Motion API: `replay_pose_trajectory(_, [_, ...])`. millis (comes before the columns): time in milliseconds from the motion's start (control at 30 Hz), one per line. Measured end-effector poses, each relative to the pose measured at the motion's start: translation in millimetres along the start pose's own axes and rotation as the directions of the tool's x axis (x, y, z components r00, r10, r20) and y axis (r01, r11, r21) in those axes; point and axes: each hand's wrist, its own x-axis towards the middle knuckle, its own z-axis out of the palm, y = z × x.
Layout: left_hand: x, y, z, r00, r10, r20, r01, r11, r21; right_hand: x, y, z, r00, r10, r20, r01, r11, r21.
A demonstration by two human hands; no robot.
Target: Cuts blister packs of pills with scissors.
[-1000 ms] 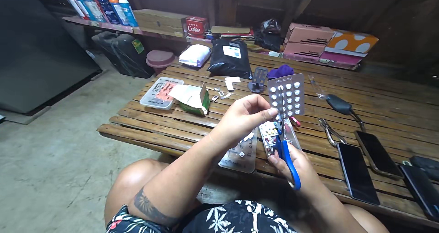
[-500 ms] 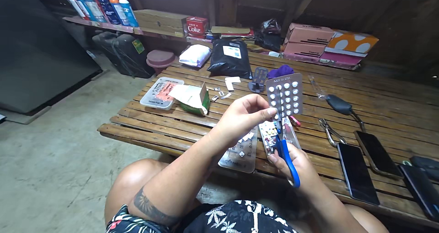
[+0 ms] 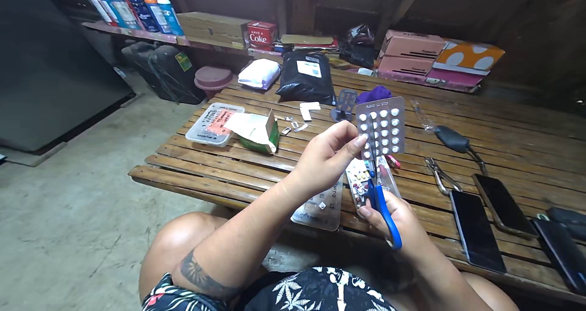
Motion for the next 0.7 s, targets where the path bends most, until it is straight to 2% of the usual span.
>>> replay_pose_trajectory(200, [-1.5, 4.9, -0.8, 1.000, -0.007, 0.011, 0.006, 0.997, 0.077, -0.7, -0.8, 0.8, 1.000, 0.012, 0.008, -0.012, 1.000, 0.024])
replay_pose_trajectory(700, [-3.0, 1.9, 5.9, 0.998, -0.039, 0.045, 0.038, 0.999, 0.027, -1.3, 1.3, 3.5, 0.999, -0.048, -0.003, 0.048, 0.998, 0.030])
